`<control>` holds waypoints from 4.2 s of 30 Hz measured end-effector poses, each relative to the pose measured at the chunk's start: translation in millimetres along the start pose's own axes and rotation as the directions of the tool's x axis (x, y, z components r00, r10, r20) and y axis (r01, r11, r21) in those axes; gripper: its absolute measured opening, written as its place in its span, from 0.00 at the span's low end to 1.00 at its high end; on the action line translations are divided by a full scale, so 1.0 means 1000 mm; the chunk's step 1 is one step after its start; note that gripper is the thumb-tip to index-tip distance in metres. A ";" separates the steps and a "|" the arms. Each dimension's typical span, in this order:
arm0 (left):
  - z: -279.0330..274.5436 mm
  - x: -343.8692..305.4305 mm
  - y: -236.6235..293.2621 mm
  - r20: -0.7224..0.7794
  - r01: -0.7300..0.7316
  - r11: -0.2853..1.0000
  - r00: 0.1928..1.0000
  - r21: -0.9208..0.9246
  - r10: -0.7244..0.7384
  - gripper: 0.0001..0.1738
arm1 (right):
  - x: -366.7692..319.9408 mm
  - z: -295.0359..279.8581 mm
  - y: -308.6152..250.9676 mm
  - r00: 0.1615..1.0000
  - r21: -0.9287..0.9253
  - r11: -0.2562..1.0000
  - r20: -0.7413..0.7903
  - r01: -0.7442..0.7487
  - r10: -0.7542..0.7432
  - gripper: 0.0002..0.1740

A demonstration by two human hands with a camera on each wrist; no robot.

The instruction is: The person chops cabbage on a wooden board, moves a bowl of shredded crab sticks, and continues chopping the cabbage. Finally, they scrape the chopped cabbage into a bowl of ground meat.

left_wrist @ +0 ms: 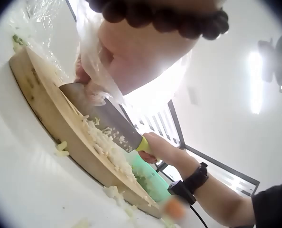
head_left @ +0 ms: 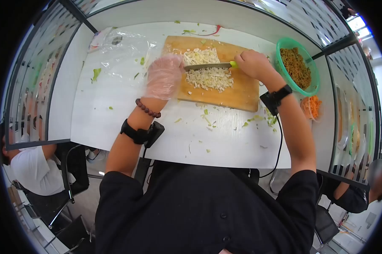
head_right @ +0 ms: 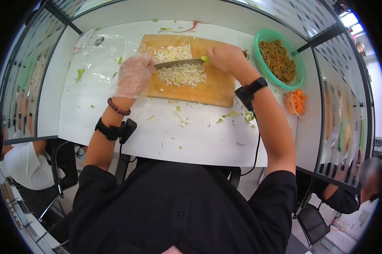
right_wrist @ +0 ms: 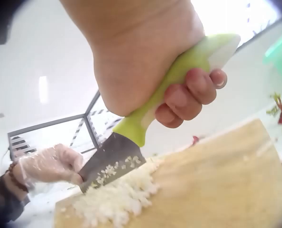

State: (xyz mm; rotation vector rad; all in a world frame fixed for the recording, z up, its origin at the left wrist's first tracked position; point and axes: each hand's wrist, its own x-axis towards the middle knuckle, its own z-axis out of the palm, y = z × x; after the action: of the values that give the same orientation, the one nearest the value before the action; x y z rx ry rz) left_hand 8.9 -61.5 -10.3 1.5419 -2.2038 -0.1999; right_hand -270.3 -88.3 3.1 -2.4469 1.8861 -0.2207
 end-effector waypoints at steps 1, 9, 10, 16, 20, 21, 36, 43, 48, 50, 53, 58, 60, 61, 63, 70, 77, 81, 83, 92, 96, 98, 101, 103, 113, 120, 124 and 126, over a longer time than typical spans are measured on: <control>0.003 -0.003 0.000 0.007 -0.011 1.000 1.000 -0.024 0.012 0.04 | -0.003 -0.002 0.001 0.999 -0.024 0.999 0.039 -0.021 0.022 0.27; 0.014 -0.002 -0.009 -0.085 -0.084 0.996 0.993 -0.013 0.083 0.04 | 0.007 -0.014 0.000 0.989 -0.065 0.995 0.123 -0.071 0.078 0.27; 0.014 -0.002 -0.010 -0.072 -0.070 0.997 0.995 -0.037 0.067 0.04 | 0.006 -0.022 -0.004 0.986 -0.082 0.992 0.130 -0.092 0.102 0.27; 0.005 0.002 -0.002 0.005 -0.002 0.999 1.000 0.042 0.002 0.03 | 0.006 -0.005 0.003 0.993 -0.068 0.995 0.093 -0.071 0.077 0.27; -0.011 -0.002 0.000 -0.020 -0.018 1.000 1.000 -0.008 0.018 0.03 | -0.008 -0.033 -0.013 0.998 -0.091 0.995 0.043 -0.043 0.047 0.26; -0.014 -0.003 0.003 -0.015 -0.007 1.000 1.000 -0.020 0.007 0.03 | -0.012 -0.036 -0.013 0.998 -0.081 0.996 0.037 -0.047 0.051 0.26; 0.004 0.003 -0.005 0.015 -0.081 0.996 0.997 -0.045 0.082 0.02 | -0.032 -0.016 -0.010 0.991 -0.015 0.993 0.064 -0.120 0.120 0.25; -0.001 0.002 -0.004 0.082 -0.054 0.999 0.995 0.002 0.054 0.02 | -0.030 0.011 0.004 1.000 -0.064 0.998 -0.004 -0.001 0.001 0.25; -0.018 0.002 -0.002 0.033 0.016 0.993 0.999 -0.117 -0.013 0.03 | -0.021 -0.033 -0.018 0.995 -0.078 0.992 0.000 -0.103 0.103 0.26; -0.013 0.005 -0.003 0.002 0.007 0.992 1.000 -0.124 -0.007 0.03 | -0.010 -0.034 -0.013 0.995 -0.097 0.991 0.007 -0.094 0.095 0.26; 0.003 0.008 -0.010 -0.057 -0.015 0.994 0.998 -0.108 0.009 0.04 | 0.004 -0.013 -0.002 0.995 -0.089 0.993 0.058 -0.072 0.077 0.27; 0.011 0.009 -0.016 -0.063 -0.062 0.996 0.996 -0.068 0.058 0.05 | 0.007 -0.025 -0.007 0.980 -0.073 0.990 0.149 -0.119 0.129 0.29; 0.008 0.006 -0.016 -0.067 -0.082 0.995 0.995 -0.060 0.078 0.05 | 0.009 -0.011 -0.004 0.987 -0.037 0.994 0.117 -0.105 0.108 0.29; 0.011 0.003 -0.016 -0.049 -0.074 0.995 0.996 -0.065 0.071 0.05 | 0.002 -0.005 -0.004 0.988 -0.016 0.994 0.109 -0.109 0.110 0.29; 0.011 0.009 -0.018 -0.051 -0.062 0.996 0.997 -0.068 0.058 0.05 | 0.005 -0.019 -0.008 0.981 -0.032 0.990 0.134 -0.136 0.139 0.29; 0.006 0.009 -0.018 -0.018 -0.012 1.000 1.000 -0.023 0.012 0.05 | -0.004 -0.011 -0.009 0.995 -0.051 0.995 0.055 -0.083 0.086 0.27; -0.012 0.001 -0.006 0.003 0.037 0.993 0.999 -0.114 -0.037 0.05 | -0.022 -0.037 -0.026 0.989 -0.039 0.990 0.062 -0.132 0.135 0.26; 0.002 0.003 -0.007 -0.032 -0.028 0.991 0.999 -0.128 0.024 0.04 | -0.030 0.011 -0.003 0.999 -0.031 0.999 0.003 0.033 -0.033 0.25; 0.005 0.005 -0.008 -0.011 -0.051 0.986 0.999 -0.156 0.050 0.02 | -0.030 -0.002 -0.003 0.990 -0.028 0.994 0.093 -0.107 0.109 0.25; 0.008 0.002 -0.010 -0.017 -0.086 0.996 0.996 -0.040 0.085 0.03 | -0.036 -0.011 -0.017 0.985 -0.044 0.986 0.049 -0.164 0.166 0.25; 0.005 0.001 -0.009 0.051 -0.026 0.992 0.998 -0.126 0.032 0.03 | -0.035 -0.001 -0.010 0.982 0.040 0.987 0.110 -0.156 0.151 0.24; -0.002 0.005 -0.008 0.048 -0.022 0.993 0.998 -0.113 0.028 0.04 | -0.028 -0.010 -0.007 0.987 -0.010 0.990 0.070 -0.141 0.142 0.24; -0.020 0.006 0.002 0.032 -0.001 0.998 0.999 -0.067 0.003 0.05 | -0.032 -0.036 -0.021 0.985 -0.024 0.985 0.019 -0.171 0.172 0.25; -0.020 0.002 0.005 0.039 0.014 0.997 0.999 -0.071 -0.011 0.05 | -0.039 -0.037 -0.024 0.980 -0.005 0.980 0.037 -0.198 0.198 0.25; 0.007 -0.002 -0.006 -0.003 -0.061 0.991 0.998 -0.116 0.061 0.03 | -0.046 -0.011 -0.015 0.982 -0.019 0.986 0.092 -0.163 0.164 0.26; 0.003 -0.001 -0.003 0.034 -0.039 0.997 0.999 -0.063 0.041 0.05 | -0.037 -0.016 -0.011 0.993 -0.065 0.994 0.070 -0.092 0.096 0.25; 0.006 -0.004 -0.002 0.018 -0.060 0.997 0.998 -0.038 0.061 0.06 | -0.036 0.002 0.000 0.999 -0.085 0.996 0.053 0.003 0.001 0.26; 0.004 -0.002 -0.005 0.039 -0.016 0.998 0.999 -0.067 0.018 0.07 | -0.028 -0.014 -0.008 0.989 -0.041 0.990 0.064 -0.132 0.135 0.26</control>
State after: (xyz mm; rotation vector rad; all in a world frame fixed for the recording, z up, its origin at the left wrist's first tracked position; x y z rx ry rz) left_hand 12.0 -61.6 -16.1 1.4955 -2.2167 -0.2974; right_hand -271.4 -58.2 15.4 -2.3070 2.0326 -0.0987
